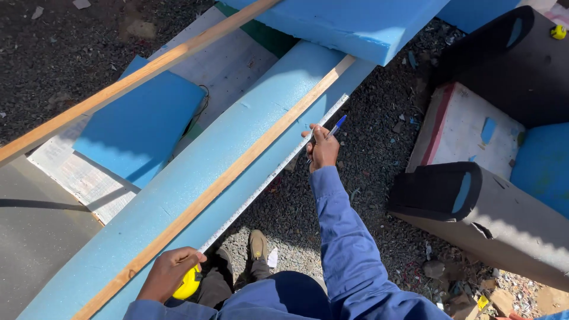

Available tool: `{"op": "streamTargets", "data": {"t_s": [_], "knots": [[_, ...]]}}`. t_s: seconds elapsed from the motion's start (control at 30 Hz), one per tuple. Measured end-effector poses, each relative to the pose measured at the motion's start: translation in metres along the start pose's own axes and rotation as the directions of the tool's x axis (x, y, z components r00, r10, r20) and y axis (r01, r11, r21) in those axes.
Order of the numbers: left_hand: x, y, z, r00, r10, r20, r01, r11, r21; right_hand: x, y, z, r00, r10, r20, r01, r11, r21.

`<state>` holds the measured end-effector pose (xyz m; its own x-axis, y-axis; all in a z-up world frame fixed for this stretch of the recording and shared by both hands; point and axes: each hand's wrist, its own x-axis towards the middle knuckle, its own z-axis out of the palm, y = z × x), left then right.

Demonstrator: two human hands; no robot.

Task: The person measures a long wooden plank using a yellow tape measure and marks specific points with a blue pen. They repeatedly extend the tape measure along the plank, align it with the wood, and make small marks at various intervals. The person also uses a second wooden plank as a straight edge to guide the marking process.

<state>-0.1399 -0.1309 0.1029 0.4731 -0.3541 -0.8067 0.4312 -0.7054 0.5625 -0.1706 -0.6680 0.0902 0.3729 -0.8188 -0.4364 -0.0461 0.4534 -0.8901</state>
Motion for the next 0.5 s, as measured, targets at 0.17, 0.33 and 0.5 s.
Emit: {"op": "streamTargets", "data": {"t_s": [0.17, 0.33, 0.5], "knots": [[0.018, 0.09, 0.038, 0.978, 0.187, -0.09, -0.158, 0.951, 0.267, -0.066, 0.049, 0.043, 0.976, 0.084, 0.2, -0.077, 0.996, -0.04], [0.012, 0.101, 0.038, 0.967, 0.16, -0.199, -0.097, 0.951, 0.293, -0.035, 0.081, 0.037, 0.995, 0.091, 0.046, -0.08, 0.978, -0.194], [0.023, 0.022, 0.022, 0.961, 0.215, -0.176, -0.19, 0.97, 0.152, 0.016, 0.063, 0.02, 0.995, 0.083, 0.052, -0.07, 0.974, -0.213]]}}
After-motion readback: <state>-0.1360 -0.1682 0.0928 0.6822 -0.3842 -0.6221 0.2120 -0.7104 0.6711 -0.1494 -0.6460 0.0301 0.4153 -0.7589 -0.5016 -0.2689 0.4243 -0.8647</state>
